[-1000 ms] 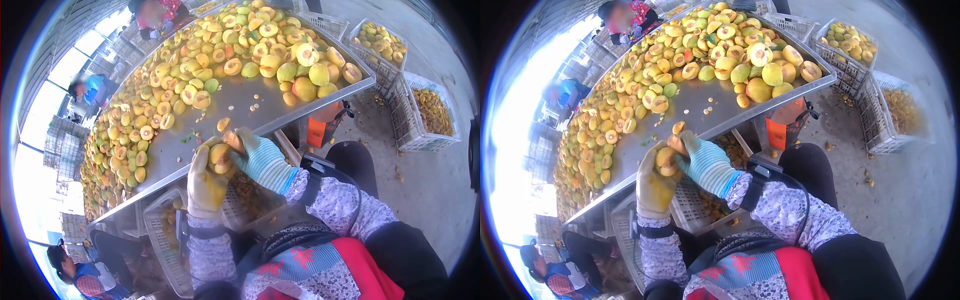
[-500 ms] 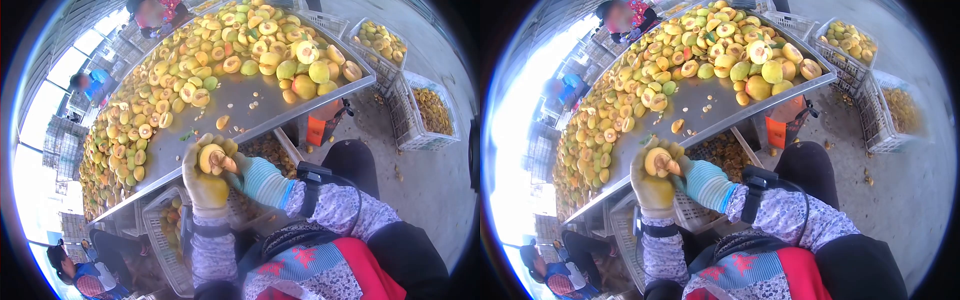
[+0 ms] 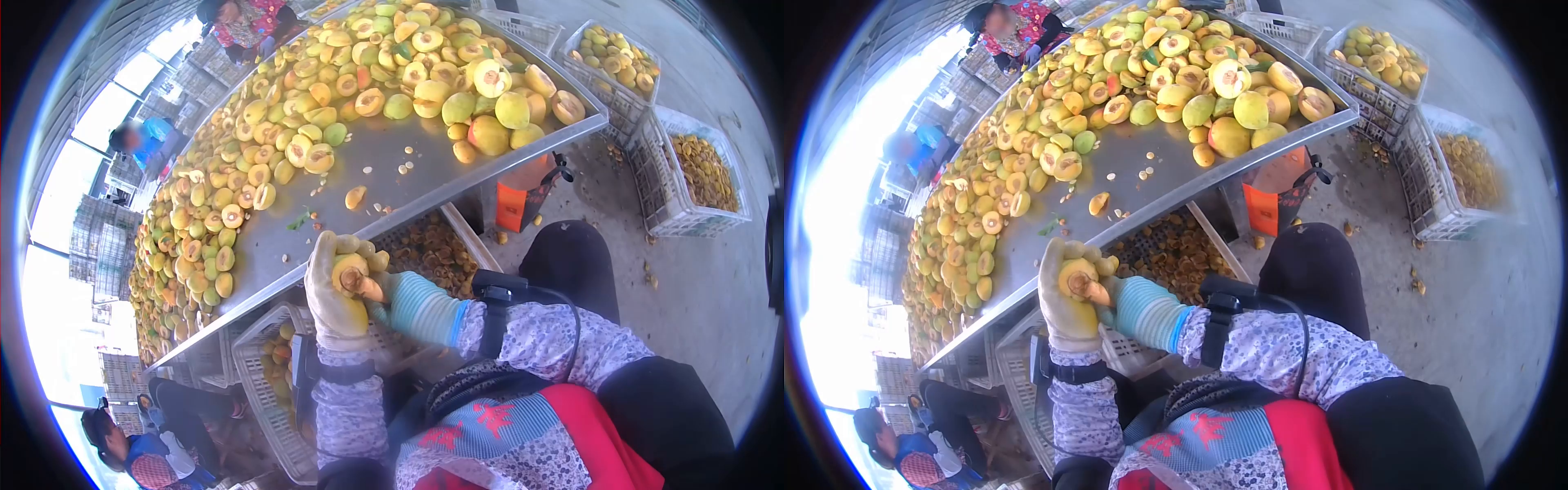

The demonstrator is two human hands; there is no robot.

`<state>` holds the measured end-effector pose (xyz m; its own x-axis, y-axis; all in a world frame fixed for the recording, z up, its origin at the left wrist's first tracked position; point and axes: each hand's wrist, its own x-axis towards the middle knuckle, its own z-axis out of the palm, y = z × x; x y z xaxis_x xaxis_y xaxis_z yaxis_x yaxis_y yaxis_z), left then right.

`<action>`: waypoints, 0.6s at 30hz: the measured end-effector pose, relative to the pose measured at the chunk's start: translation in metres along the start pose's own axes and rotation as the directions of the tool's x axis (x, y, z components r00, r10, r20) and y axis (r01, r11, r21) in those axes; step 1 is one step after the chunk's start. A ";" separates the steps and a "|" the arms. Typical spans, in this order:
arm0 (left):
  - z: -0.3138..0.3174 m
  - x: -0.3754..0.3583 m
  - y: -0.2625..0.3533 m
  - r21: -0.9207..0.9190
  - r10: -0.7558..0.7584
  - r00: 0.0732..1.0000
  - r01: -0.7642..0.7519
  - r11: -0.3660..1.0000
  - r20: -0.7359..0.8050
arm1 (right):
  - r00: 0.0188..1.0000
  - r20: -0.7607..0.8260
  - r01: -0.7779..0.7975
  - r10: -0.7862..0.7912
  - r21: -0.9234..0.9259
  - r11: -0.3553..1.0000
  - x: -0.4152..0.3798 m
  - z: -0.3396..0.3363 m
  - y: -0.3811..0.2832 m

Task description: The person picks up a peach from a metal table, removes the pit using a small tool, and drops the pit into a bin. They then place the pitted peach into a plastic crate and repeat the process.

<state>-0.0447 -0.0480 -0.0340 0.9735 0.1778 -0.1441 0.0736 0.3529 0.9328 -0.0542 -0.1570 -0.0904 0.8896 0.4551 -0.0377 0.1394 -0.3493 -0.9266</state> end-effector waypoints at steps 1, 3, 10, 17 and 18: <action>0.000 0.001 0.001 -0.001 -0.001 1.000 0.001 1.000 0.000 | 1.000 0.000 -0.001 0.001 -0.001 1.000 0.000 0.003 0.003; -0.003 0.002 0.004 0.032 -0.029 0.992 0.025 0.999 0.122 | 0.998 0.045 0.038 -0.050 0.246 0.969 -0.001 0.011 0.007; -0.004 -0.001 0.010 -0.148 -0.103 0.959 0.146 0.978 0.266 | 0.960 0.178 0.072 -0.216 0.589 0.805 -0.015 0.006 0.001; 0.000 -0.001 0.001 -0.275 -0.029 0.949 0.120 0.954 0.313 | 0.942 0.026 0.322 -0.334 0.198 0.926 -0.001 0.001 0.015; 0.001 -0.003 0.000 -0.217 -0.029 0.955 0.096 0.971 0.296 | 0.904 0.059 0.415 -0.424 0.124 0.901 0.000 -0.001 0.026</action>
<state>-0.0476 -0.0491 -0.0329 0.9915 -0.1119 -0.0665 0.1182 0.5596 0.8203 -0.0502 -0.1667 -0.1145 0.7193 0.6075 0.3369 0.4409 -0.0245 -0.8972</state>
